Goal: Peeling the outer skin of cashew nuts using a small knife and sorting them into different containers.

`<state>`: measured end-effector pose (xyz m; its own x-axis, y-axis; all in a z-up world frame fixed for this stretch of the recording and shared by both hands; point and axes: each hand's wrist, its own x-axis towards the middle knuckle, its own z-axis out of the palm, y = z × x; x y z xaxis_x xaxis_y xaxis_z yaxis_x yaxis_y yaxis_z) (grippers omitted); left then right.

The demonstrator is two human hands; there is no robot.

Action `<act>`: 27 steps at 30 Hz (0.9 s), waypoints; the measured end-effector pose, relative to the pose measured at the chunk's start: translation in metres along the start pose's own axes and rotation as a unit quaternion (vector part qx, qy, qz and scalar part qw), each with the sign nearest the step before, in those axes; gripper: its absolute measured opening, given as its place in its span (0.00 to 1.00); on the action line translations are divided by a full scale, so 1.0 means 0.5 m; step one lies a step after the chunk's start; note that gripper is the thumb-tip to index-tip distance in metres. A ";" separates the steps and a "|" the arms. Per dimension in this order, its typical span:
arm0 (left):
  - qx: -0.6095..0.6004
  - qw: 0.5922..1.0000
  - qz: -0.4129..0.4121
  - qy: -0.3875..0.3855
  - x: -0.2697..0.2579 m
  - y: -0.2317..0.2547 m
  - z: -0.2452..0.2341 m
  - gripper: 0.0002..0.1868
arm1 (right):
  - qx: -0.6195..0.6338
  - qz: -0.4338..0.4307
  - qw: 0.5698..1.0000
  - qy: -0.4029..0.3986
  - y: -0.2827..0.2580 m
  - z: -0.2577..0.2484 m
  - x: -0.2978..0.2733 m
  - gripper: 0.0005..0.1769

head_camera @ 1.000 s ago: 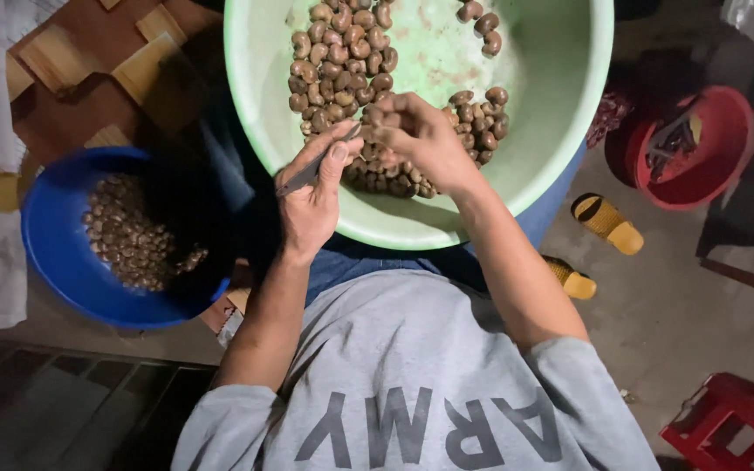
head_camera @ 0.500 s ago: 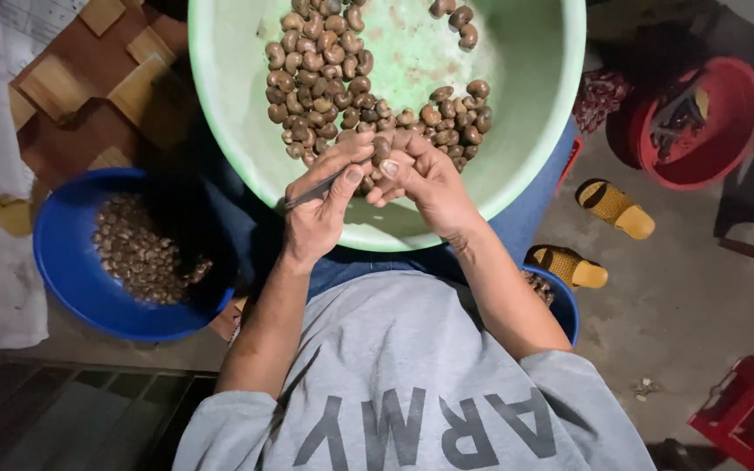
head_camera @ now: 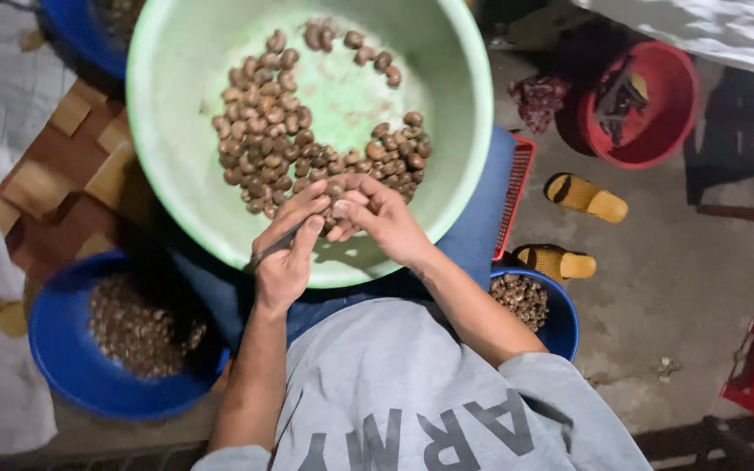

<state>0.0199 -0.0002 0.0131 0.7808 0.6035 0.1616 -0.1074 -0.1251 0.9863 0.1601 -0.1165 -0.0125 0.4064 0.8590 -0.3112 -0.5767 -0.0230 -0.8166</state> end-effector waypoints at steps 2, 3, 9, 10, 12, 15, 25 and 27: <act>-0.003 1.000 -0.007 -0.007 0.001 -0.001 0.004 0.14 | -0.007 -0.006 1.000 0.003 -0.002 -0.001 -0.004 0.24; -0.003 1.000 -0.016 -0.006 0.001 0.000 0.004 0.14 | -0.014 -0.006 1.000 -0.001 -0.002 0.001 -0.005 0.25; -0.007 0.999 -0.047 -0.007 -0.006 -0.009 0.001 0.15 | -0.016 -0.015 1.000 -0.002 -0.005 0.008 -0.007 0.22; -0.008 0.999 -0.047 -0.009 -0.006 -0.009 0.002 0.15 | -0.016 -0.016 1.000 0.000 -0.002 0.007 -0.007 0.22; -0.008 0.999 -0.042 -0.019 -0.008 -0.011 0.002 0.14 | -0.032 -0.022 0.999 0.006 0.003 0.006 -0.005 0.21; 0.016 0.999 -0.043 0.029 -0.013 -0.021 0.001 0.14 | -0.043 -0.023 0.999 0.004 0.001 0.010 -0.009 0.20; -0.016 0.995 -0.066 0.067 -0.024 -0.025 0.000 0.14 | -0.084 -0.031 0.996 0.005 0.013 0.012 -0.013 0.21; -0.025 0.995 -0.063 0.067 -0.022 -0.018 -0.001 0.14 | -0.067 -0.027 0.997 0.011 0.025 0.006 -0.009 0.19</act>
<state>0.0120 -0.0053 0.0026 0.7010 0.7123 0.0358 -0.0462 -0.0048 0.9989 0.1488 -0.1189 -0.0198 0.4505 0.8493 -0.2751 -0.4551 -0.0467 -0.8892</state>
